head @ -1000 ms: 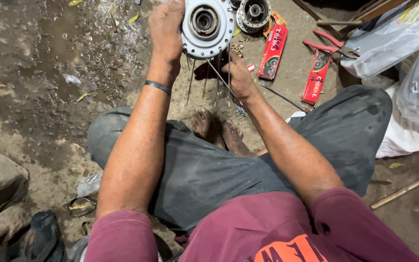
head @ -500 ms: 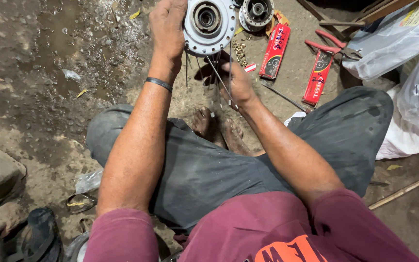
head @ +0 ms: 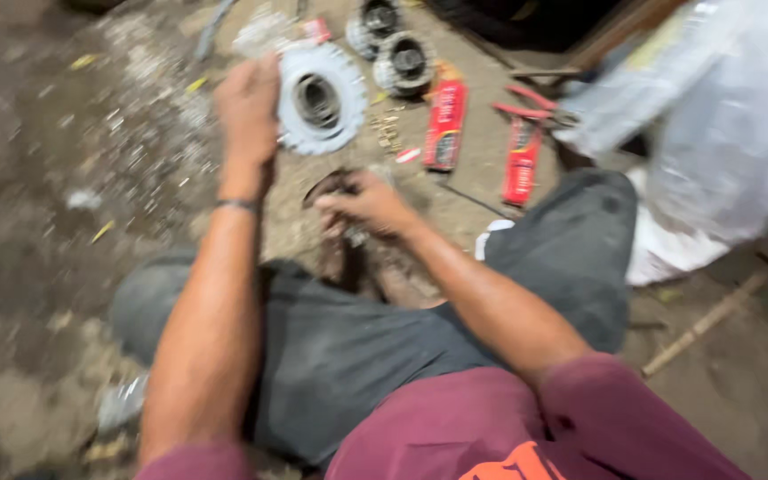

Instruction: The person sits on the floor and inserts metal pins into the holes of a wheel hub assembly. They handle the pins and the hub by hand, placing each pin into a corresponding hole in the hub.

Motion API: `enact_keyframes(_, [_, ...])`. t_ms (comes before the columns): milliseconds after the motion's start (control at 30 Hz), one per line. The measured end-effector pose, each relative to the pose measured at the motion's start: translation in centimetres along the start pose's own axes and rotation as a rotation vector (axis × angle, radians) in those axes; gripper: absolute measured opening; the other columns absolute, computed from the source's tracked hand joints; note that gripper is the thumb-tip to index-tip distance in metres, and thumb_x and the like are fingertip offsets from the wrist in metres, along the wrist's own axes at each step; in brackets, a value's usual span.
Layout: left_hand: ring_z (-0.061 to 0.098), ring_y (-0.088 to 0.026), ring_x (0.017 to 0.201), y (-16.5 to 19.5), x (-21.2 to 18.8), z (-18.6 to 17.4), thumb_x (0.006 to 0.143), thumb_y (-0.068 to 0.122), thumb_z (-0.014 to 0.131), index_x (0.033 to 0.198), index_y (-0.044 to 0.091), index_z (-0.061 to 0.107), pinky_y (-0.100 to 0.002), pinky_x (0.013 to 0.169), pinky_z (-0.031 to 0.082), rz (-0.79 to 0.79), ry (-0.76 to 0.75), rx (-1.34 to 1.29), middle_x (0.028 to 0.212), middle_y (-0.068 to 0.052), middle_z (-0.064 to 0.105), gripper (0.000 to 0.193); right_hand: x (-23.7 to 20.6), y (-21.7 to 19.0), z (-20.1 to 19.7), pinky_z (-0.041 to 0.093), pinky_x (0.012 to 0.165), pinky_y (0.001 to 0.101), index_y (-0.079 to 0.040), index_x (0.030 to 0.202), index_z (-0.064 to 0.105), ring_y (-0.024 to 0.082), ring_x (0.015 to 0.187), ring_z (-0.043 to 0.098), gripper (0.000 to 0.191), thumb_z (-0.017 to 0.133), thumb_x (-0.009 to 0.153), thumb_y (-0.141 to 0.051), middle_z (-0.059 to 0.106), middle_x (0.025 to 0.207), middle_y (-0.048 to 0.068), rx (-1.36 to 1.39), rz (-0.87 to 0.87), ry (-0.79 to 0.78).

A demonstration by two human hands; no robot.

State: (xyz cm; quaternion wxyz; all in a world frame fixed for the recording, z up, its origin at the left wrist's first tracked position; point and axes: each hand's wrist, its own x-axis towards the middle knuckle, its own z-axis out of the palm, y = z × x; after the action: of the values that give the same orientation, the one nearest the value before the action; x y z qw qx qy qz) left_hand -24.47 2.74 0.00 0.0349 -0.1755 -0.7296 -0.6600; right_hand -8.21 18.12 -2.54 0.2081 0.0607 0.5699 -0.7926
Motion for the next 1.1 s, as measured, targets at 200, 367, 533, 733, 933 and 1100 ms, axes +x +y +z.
enact_keyframes(200, [0.052,-0.006,0.082,3.2,-1.0,-0.7,0.114,0.035,0.053,0.099,0.0,0.069,-0.026,0.074,0.047,-0.124,-0.051,-0.259,0.091,0.003,0.065,0.042,-2.6,-1.0,-5.6,0.045,0.052,0.0259,-0.005,0.085,0.065,0.007,0.059,0.055,0.037,0.068,0.101,-0.038,0.06,0.071,-0.001,-0.323,0.058,0.031])
enact_keyframes(367, [0.058,-0.008,0.084,2.2,-1.6,0.0,0.114,0.039,0.044,0.106,-0.003,0.07,-0.027,0.076,0.051,-0.158,-0.081,-0.363,0.096,0.0,0.071,0.05,-6.3,-12.1,-5.4,0.043,0.056,0.0299,-0.005,0.088,0.068,0.009,0.064,0.051,0.043,0.061,0.107,-0.043,0.056,0.071,-0.002,-0.767,-0.089,-0.056])
enact_keyframes(533, [0.07,-0.019,0.078,-0.6,-1.1,-1.0,0.105,0.038,0.06,0.108,-0.008,0.068,-0.032,0.066,0.056,-0.243,-0.122,-0.267,0.098,-0.011,0.07,0.046,-8.5,-26.0,-1.9,0.052,0.067,0.0517,-0.006,0.095,0.075,0.042,0.074,0.066,0.047,0.061,0.095,-0.051,0.07,0.079,0.022,-1.865,0.204,-0.08])
enact_keyframes(733, [0.068,-0.017,0.059,-0.7,-1.5,-1.3,0.096,0.035,0.073,0.085,-0.001,0.072,-0.032,0.055,0.052,-0.344,-0.223,0.22,0.07,-0.008,0.071,0.038,-8.7,-25.5,1.2,0.059,0.068,0.049,-0.005,0.08,0.077,0.037,0.078,0.073,0.023,0.068,0.084,-0.026,0.075,0.081,0.018,-2.3,0.501,-0.279])
enact_keyframes(933, [0.07,-0.023,0.072,-0.4,-2.2,1.0,0.094,0.026,0.077,0.094,0.004,0.076,-0.037,0.067,0.054,0.045,-0.386,0.279,0.082,-0.012,0.074,0.022,-10.7,-22.7,-0.9,0.058,0.065,0.0476,-0.007,0.074,0.073,0.036,0.073,0.072,0.02,0.064,0.083,-0.022,0.073,0.076,0.016,-2.386,0.354,-0.39])
enact_keyframes(1100, [0.07,-0.031,0.085,2.9,-3.8,4.8,0.086,0.022,0.071,0.103,0.007,0.075,-0.043,0.077,0.055,0.285,-0.685,0.157,0.092,-0.014,0.073,0.023,-13.3,-23.0,-1.4,0.056,0.062,0.0477,-0.007,0.069,0.071,0.035,0.071,0.071,0.021,0.065,0.082,-0.022,0.071,0.072,0.015,-2.362,0.211,-0.341])
